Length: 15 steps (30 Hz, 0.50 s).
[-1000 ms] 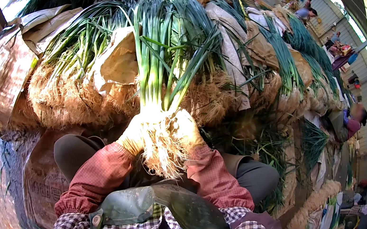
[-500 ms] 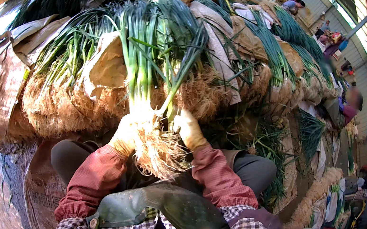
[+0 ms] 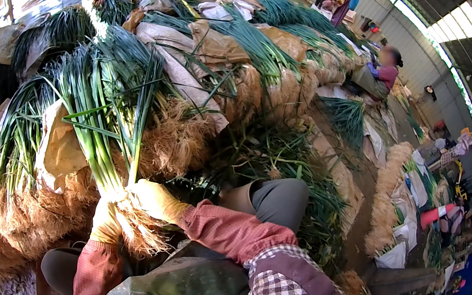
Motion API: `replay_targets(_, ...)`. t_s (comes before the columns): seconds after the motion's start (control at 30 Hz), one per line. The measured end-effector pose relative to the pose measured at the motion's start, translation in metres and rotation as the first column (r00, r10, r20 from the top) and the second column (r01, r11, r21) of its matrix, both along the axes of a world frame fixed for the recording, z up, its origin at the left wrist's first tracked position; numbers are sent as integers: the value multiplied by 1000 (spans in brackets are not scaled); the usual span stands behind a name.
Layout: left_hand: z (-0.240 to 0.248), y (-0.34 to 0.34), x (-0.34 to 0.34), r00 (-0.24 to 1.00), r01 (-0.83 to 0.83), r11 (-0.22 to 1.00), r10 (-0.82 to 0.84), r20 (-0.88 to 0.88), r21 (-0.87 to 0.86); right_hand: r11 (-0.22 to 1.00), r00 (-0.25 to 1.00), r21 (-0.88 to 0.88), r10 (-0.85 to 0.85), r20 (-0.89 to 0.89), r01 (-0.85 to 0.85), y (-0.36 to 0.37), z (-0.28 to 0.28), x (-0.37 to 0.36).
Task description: The person pulls and removes outer layers from bunches of green onions and sorts them while sitting in a large agricultural processing area.
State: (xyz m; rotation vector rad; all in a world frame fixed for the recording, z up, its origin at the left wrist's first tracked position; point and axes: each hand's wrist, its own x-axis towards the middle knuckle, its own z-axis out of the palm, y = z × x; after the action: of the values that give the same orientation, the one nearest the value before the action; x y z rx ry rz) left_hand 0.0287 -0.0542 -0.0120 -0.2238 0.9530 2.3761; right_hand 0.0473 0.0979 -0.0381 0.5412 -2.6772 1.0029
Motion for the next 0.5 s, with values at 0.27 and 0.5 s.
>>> replay_targets(0.27,-12,3,-14,999,4,997,-1,-38,77,983,940,-176,112,321,-57,76,-15,6)
replay_targets(0.5,-6,-12,3,951,121,990,-135,-280,-68,568,817,-821,447,364,55,14,-6,-26)
